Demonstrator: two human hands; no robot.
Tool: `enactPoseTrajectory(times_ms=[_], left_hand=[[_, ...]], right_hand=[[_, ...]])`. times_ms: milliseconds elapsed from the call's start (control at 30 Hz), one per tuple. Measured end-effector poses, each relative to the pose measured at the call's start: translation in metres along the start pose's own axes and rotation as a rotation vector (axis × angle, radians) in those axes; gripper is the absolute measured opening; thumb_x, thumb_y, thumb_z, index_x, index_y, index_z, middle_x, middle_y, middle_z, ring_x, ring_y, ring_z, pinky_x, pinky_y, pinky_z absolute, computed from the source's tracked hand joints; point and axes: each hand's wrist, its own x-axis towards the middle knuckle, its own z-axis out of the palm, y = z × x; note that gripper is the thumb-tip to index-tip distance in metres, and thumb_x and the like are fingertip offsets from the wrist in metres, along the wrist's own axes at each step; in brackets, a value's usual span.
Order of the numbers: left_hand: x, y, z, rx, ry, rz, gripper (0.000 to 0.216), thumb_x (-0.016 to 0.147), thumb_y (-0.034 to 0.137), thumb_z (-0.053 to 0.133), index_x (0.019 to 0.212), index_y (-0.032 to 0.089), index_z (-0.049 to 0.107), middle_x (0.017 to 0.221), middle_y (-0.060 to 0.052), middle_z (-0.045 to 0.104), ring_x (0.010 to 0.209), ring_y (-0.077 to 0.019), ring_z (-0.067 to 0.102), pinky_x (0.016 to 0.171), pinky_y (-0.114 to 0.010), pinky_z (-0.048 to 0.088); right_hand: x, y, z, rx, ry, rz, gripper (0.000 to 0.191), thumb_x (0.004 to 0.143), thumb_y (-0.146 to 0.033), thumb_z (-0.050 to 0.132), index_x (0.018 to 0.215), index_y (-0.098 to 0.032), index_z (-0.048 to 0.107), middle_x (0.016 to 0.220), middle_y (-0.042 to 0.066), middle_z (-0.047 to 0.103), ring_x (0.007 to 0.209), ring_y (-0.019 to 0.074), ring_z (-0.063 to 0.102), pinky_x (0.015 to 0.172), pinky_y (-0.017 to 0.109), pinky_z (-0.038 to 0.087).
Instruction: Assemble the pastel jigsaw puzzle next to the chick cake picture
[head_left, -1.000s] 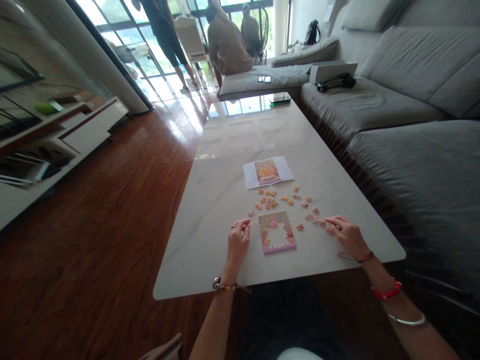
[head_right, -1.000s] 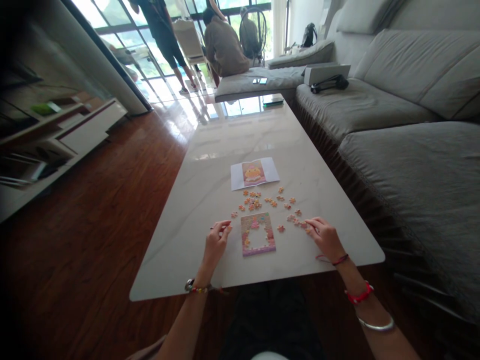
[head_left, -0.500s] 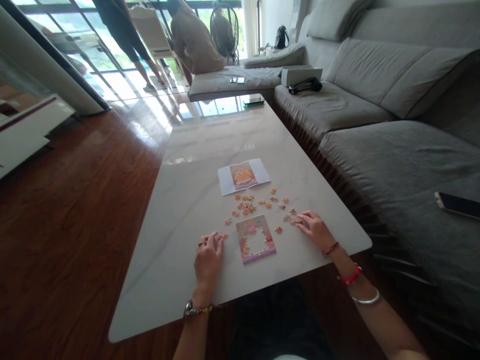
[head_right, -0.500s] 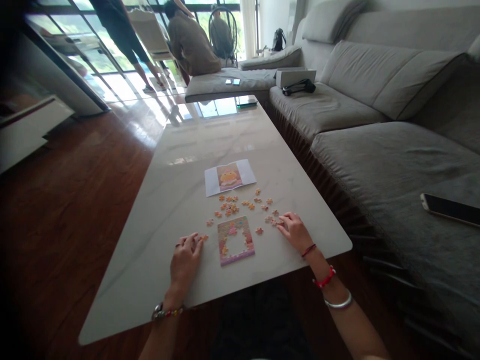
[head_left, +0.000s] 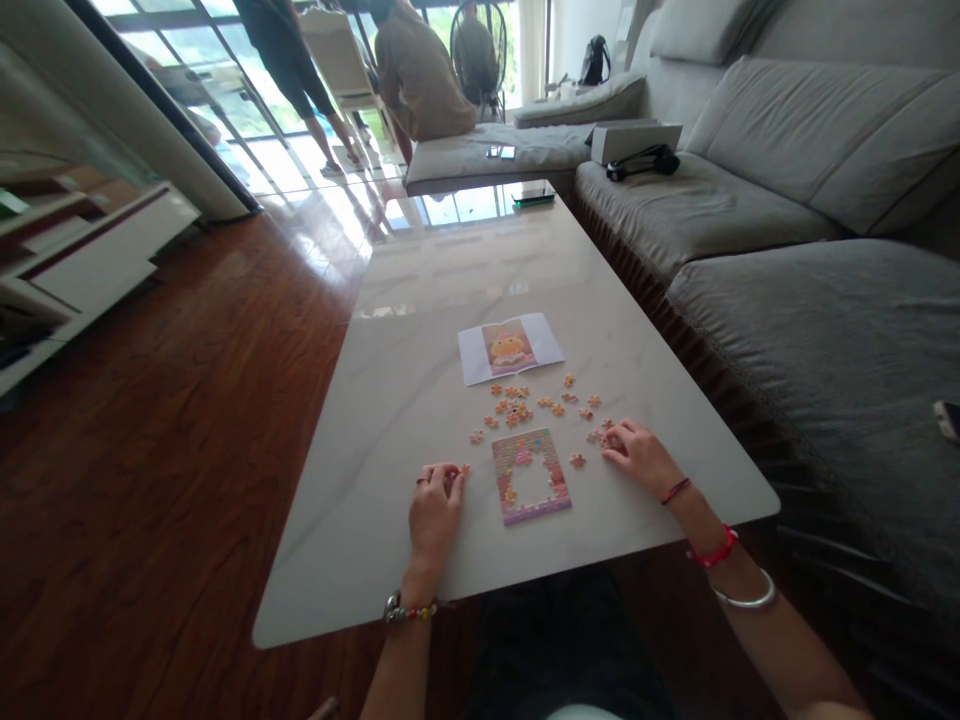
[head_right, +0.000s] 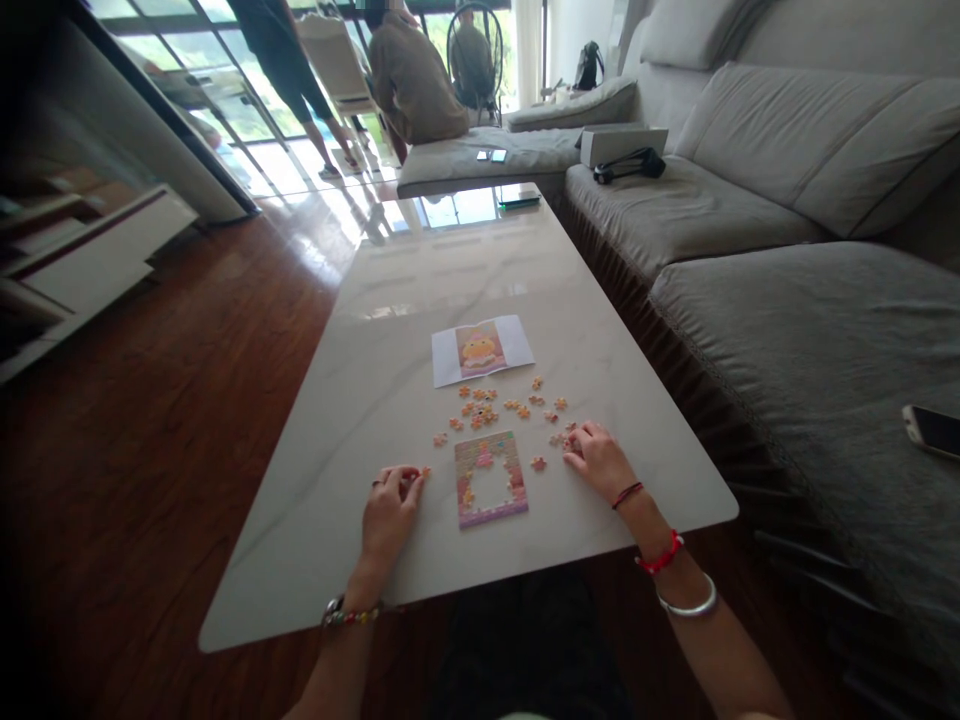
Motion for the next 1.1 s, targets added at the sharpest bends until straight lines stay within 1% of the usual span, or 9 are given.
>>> enactPoseTrajectory(times_ms=[167, 300, 400, 567, 633, 733, 833, 1000, 1100], left_hand=[[-0.002, -0.001, 0.000, -0.023, 0.010, 0.009, 0.019, 0.079, 0.034, 0.042, 0.080, 0.019, 0.054, 0.085, -0.003, 0.053, 0.070, -0.0138, 0.054, 0.067, -0.027, 0.043], [-0.003, -0.002, 0.000, -0.043, -0.002, 0.017, 0.017, 0.079, 0.030, 0.042, 0.082, 0.019, 0.055, 0.086, -0.003, 0.054, 0.072, -0.0137, 0.054, 0.069, -0.027, 0.043], [-0.004, -0.003, 0.001, -0.057, -0.005, 0.009, 0.016, 0.079, 0.029, 0.043, 0.083, 0.019, 0.055, 0.086, -0.003, 0.054, 0.072, -0.0135, 0.054, 0.069, -0.027, 0.043], [-0.003, -0.003, 0.000, -0.091, 0.009, 0.009, 0.015, 0.078, 0.029, 0.044, 0.083, 0.020, 0.055, 0.085, -0.003, 0.054, 0.075, -0.0144, 0.054, 0.071, -0.027, 0.042], [-0.003, -0.002, -0.002, -0.100, 0.010, 0.009, 0.015, 0.079, 0.029, 0.044, 0.082, 0.020, 0.055, 0.085, -0.003, 0.054, 0.077, -0.0152, 0.053, 0.072, -0.028, 0.042], [-0.003, -0.001, -0.003, -0.117, 0.007, -0.001, 0.015, 0.079, 0.030, 0.044, 0.081, 0.019, 0.054, 0.083, -0.003, 0.054, 0.075, -0.0149, 0.053, 0.071, -0.028, 0.042], [-0.003, -0.001, -0.003, -0.113, 0.006, -0.012, 0.015, 0.078, 0.030, 0.044, 0.081, 0.019, 0.055, 0.084, -0.003, 0.054, 0.074, -0.0143, 0.053, 0.070, -0.027, 0.042], [-0.003, -0.003, -0.001, -0.106, 0.006, -0.020, 0.015, 0.078, 0.030, 0.045, 0.081, 0.020, 0.055, 0.084, -0.002, 0.054, 0.071, -0.0131, 0.054, 0.068, -0.026, 0.042], [-0.002, -0.004, 0.000, -0.102, 0.013, -0.012, 0.016, 0.078, 0.031, 0.045, 0.081, 0.020, 0.055, 0.084, -0.002, 0.054, 0.072, -0.0132, 0.054, 0.068, -0.026, 0.042]], right_hand=[[0.005, -0.004, -0.002, -0.009, 0.019, -0.027, 0.012, 0.074, -0.023, 0.053, 0.084, -0.017, 0.058, 0.084, 0.005, 0.053, 0.083, 0.0171, 0.052, 0.074, 0.030, 0.042], [0.034, -0.026, -0.002, 0.047, 0.026, -0.144, 0.014, 0.075, -0.020, 0.052, 0.087, -0.016, 0.058, 0.086, 0.006, 0.054, 0.082, 0.0163, 0.052, 0.075, 0.030, 0.042], [0.068, -0.055, 0.006, 0.070, -0.045, -0.307, 0.017, 0.074, -0.017, 0.053, 0.090, -0.017, 0.059, 0.087, 0.006, 0.053, 0.081, 0.0153, 0.052, 0.075, 0.028, 0.041], [0.126, -0.104, 0.035, 0.038, -0.194, -0.566, 0.030, 0.073, -0.015, 0.054, 0.103, -0.018, 0.055, 0.098, 0.008, 0.052, 0.084, 0.0141, 0.051, 0.073, 0.024, 0.040], [0.141, -0.116, 0.045, -0.018, -0.287, -0.610, 0.023, 0.072, -0.014, 0.055, 0.093, -0.018, 0.060, 0.096, 0.008, 0.054, 0.083, 0.0150, 0.052, 0.069, 0.024, 0.039], [0.151, -0.122, 0.053, -0.024, -0.357, -0.557, 0.014, 0.068, -0.011, 0.056, 0.080, -0.015, 0.061, 0.088, 0.007, 0.058, 0.077, 0.0146, 0.054, 0.063, 0.022, 0.038], [0.145, -0.116, 0.049, 0.137, -0.340, -0.396, 0.011, 0.064, -0.011, 0.060, 0.074, -0.013, 0.060, 0.075, 0.005, 0.061, 0.068, 0.0129, 0.055, 0.057, 0.020, 0.039], [0.102, -0.089, 0.030, 0.632, -0.335, -0.049, 0.017, 0.069, -0.021, 0.056, 0.085, -0.014, 0.059, 0.066, 0.001, 0.063, 0.056, 0.0094, 0.057, 0.051, 0.018, 0.042], [0.070, -0.076, 0.022, 0.672, -0.352, 0.048, 0.013, 0.069, -0.023, 0.054, 0.075, -0.014, 0.061, 0.065, 0.001, 0.064, 0.055, 0.0098, 0.058, 0.052, 0.019, 0.043]])
